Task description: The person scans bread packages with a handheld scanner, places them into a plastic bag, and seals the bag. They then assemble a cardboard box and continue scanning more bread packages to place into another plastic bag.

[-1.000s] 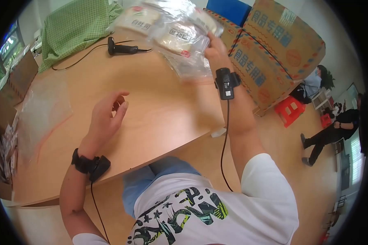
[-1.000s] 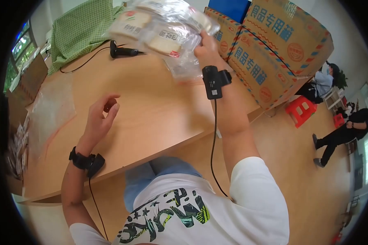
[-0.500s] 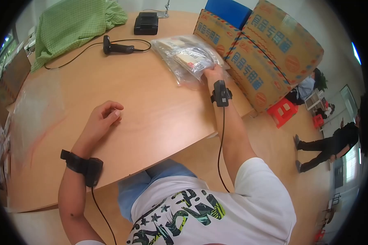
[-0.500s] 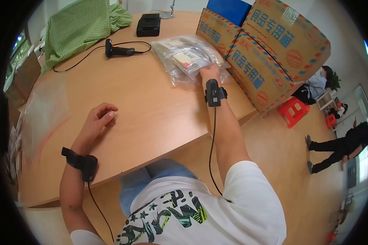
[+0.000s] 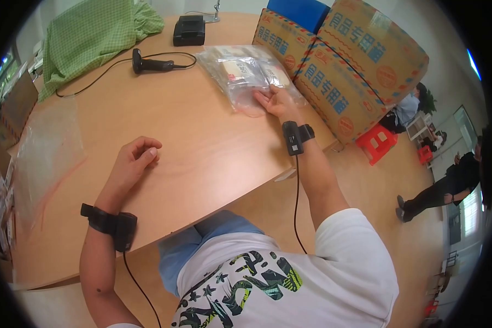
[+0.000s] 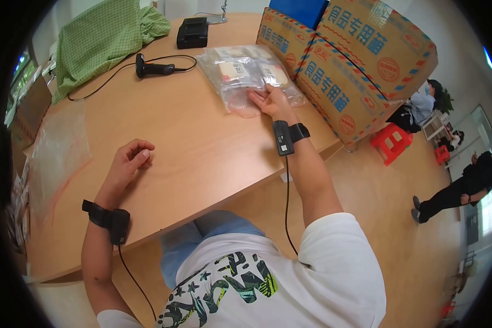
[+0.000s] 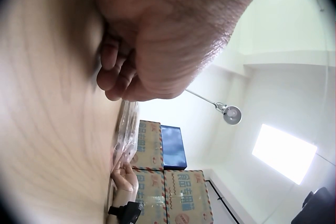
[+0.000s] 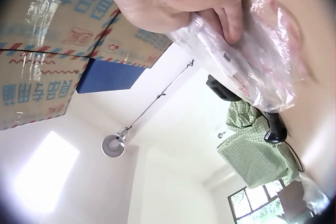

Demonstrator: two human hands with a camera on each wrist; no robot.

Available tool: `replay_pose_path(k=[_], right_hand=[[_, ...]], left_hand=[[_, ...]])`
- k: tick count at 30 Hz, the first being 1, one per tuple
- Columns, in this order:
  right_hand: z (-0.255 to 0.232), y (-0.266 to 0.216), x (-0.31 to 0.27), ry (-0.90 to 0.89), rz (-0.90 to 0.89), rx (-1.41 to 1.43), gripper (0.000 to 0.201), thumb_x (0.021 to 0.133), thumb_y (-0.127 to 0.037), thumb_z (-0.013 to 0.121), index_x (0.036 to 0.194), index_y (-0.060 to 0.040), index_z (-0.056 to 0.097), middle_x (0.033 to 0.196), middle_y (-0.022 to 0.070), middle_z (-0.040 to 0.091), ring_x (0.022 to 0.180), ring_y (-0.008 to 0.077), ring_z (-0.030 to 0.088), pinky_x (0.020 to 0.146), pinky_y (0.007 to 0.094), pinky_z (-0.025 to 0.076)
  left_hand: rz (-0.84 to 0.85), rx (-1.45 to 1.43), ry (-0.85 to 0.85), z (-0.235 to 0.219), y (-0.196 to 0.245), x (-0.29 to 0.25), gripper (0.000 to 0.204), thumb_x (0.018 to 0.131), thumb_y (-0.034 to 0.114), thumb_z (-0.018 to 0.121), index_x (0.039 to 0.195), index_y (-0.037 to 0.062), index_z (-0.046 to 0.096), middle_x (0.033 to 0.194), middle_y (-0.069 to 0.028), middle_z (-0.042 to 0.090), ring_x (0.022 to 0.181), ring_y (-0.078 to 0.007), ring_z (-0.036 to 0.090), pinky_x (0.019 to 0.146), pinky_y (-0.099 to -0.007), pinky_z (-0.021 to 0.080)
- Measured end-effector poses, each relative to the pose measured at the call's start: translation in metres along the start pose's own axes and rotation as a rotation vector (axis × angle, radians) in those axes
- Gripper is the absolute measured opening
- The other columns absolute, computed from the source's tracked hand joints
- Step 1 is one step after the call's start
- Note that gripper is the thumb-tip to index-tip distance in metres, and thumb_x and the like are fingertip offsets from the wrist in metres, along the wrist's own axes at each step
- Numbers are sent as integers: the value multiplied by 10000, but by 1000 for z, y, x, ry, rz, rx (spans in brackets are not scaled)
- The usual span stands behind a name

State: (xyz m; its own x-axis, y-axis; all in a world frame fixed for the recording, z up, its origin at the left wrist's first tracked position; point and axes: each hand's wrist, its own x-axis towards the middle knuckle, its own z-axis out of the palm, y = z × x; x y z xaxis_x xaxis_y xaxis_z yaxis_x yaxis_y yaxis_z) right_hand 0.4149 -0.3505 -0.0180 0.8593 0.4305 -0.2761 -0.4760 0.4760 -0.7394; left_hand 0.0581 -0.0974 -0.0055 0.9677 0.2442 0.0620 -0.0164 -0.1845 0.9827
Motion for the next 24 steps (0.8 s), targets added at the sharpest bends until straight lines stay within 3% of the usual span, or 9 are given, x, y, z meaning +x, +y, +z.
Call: replay_pose_path(k=[5,11,17,20,24], right_hand=[[-15,-10,-12,-8,-63,-280,266,1011,-160,374,1180,37,436,1064,235,613,912,326,658,722,362,595],[-7,-16,-23,-82,23,-469,251,998,-220,448,1041,15,525,887,162,639,785,246,661,617,280,567],[-14,-13,-15,51,-27,-393,225,986,-203,478,972,15,528,805,107,614,610,139,561,490,219,476],[-11,-16,-22,82,-5,-347,174,975,-166,505,979,6,526,821,90,594,628,101,545,478,183,468],[-20,-24,-20,-11,70,-383,134,968,-129,506,986,4,511,825,74,570,641,96,523,496,176,463]], left_hand=[[5,5,-11,0,0,-1,195,949,200,565,1029,28,606,796,8,581,751,-79,554,713,-233,458],[1,10,-13,2,4,-2,191,951,198,560,1020,27,610,781,11,577,744,-76,547,709,-232,453],[2,8,-28,0,3,-2,190,952,195,559,1017,24,613,782,13,576,749,-74,542,711,-230,450],[-12,-2,-13,2,4,-3,168,949,157,549,1007,11,609,808,7,582,754,-76,541,726,-228,458],[-9,-21,-16,1,2,-2,157,950,137,543,1001,4,609,834,8,590,761,-78,543,732,-227,462]])
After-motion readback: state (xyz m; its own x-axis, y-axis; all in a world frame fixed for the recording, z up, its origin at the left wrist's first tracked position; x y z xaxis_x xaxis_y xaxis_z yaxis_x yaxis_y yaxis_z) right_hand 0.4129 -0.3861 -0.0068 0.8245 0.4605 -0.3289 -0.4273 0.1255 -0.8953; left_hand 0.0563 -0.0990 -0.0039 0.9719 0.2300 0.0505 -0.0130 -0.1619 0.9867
